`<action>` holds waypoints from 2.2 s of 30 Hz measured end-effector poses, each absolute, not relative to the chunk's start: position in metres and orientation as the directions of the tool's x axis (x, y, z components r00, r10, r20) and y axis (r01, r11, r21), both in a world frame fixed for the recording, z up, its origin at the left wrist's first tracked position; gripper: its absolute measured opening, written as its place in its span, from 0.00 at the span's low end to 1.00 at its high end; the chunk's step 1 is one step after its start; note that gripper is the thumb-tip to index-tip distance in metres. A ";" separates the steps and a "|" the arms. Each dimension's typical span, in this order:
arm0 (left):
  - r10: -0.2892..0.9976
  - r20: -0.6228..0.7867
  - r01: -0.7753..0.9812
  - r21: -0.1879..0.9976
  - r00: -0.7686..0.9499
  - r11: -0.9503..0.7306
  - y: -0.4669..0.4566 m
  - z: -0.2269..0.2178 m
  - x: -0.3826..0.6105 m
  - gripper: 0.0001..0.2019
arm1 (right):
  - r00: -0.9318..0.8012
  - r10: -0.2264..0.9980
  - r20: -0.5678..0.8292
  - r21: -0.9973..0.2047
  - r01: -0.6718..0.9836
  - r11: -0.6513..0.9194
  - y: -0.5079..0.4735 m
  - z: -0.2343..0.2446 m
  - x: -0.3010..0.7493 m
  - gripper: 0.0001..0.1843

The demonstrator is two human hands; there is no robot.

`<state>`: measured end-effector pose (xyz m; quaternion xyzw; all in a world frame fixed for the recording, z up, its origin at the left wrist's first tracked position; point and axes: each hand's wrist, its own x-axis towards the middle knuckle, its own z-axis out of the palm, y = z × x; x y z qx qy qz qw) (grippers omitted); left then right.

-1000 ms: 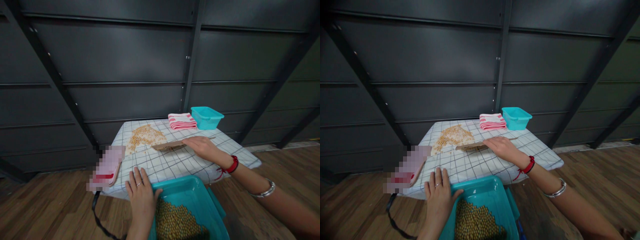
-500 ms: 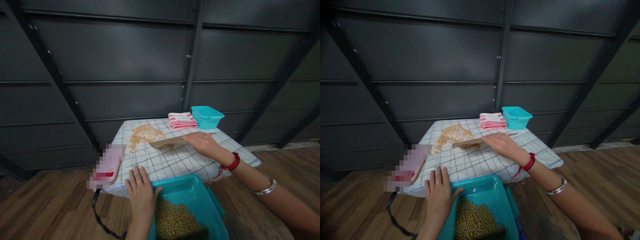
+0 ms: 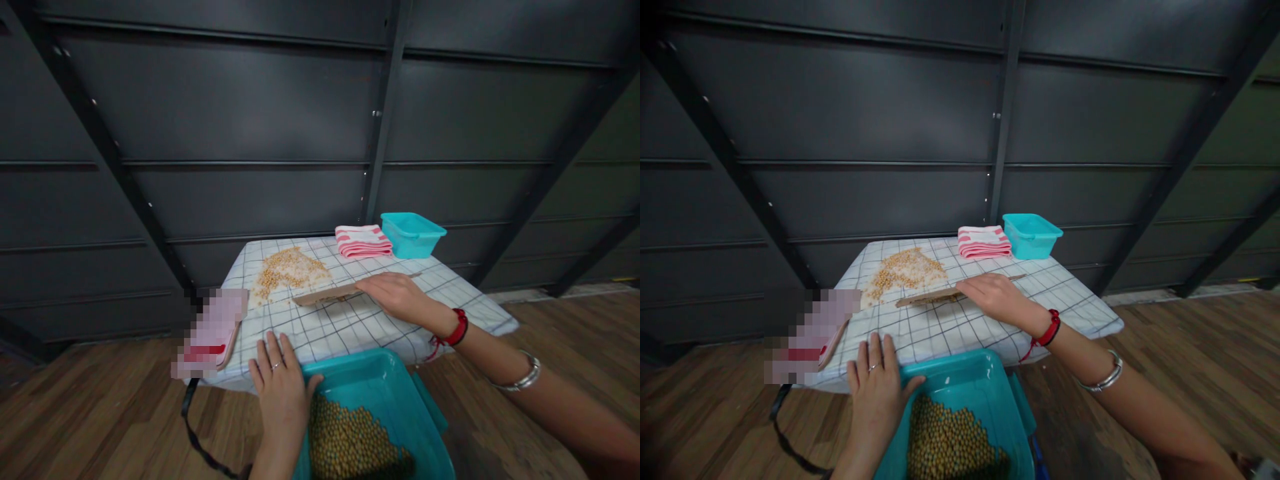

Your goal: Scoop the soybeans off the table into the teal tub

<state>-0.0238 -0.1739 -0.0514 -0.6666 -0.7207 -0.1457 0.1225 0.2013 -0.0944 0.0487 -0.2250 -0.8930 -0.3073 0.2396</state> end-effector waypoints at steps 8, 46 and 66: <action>0.924 0.373 0.996 0.045 -0.089 0.078 -0.175 -0.051 -0.023 0.34 | -0.776 0.281 0.565 0.463 0.580 0.670 -0.096 0.056 0.190 0.18; 0.924 0.375 0.997 0.044 -0.080 0.068 -0.173 -0.050 -0.024 0.35 | -0.777 0.207 0.595 0.542 0.578 0.611 -0.112 0.065 0.200 0.15; 0.908 0.413 0.997 0.064 -0.066 0.043 -0.171 -0.056 -0.026 0.35 | -0.779 0.241 0.579 0.533 0.585 0.611 -0.125 0.069 0.185 0.13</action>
